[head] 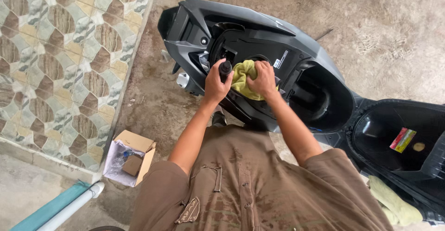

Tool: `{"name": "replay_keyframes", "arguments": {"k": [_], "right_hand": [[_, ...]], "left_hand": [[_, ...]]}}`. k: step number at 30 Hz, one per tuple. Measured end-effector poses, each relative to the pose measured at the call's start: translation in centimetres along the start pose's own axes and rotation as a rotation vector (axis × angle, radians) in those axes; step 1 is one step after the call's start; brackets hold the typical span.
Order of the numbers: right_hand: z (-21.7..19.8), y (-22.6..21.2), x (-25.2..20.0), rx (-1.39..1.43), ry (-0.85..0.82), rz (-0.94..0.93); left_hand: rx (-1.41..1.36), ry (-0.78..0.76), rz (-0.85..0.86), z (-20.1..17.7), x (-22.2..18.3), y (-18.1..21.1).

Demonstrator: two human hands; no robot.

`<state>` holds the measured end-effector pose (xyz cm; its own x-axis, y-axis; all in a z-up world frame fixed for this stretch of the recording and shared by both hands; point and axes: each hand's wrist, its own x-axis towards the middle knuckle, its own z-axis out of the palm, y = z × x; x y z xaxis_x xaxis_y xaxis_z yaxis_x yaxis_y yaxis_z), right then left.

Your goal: The person wipes the interior of a scooter's under-seat storage compartment using a yellow cloth. They clean the plastic surfaces, the fuel cap area, and the compartment walls.

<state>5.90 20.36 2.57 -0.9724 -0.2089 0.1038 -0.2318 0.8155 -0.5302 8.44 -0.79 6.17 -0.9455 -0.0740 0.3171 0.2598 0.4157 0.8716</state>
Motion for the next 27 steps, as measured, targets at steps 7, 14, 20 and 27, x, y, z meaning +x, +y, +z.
{"name": "replay_keyframes", "arguments": {"k": [7, 14, 20, 27], "right_hand": [[-2.0, 0.2, 1.0, 0.024, -0.221, -0.219], [0.1, 0.0, 0.7, -0.045, -0.241, -0.2], [2.0, -1.6, -0.3, -0.07, -0.001, 0.135], [2.8, -1.1, 0.6, -0.149, 0.009, 0.215]], "left_hand": [[0.058, 0.052, -0.015, 0.7, 0.2, 0.5], [0.075, 0.028, -0.009, 0.7, 0.0, 0.4], [0.097, 0.051, 0.022, 1.0, 0.0, 0.2], [0.169, 0.112, 0.004, 1.6, -0.1, 0.3]]}}
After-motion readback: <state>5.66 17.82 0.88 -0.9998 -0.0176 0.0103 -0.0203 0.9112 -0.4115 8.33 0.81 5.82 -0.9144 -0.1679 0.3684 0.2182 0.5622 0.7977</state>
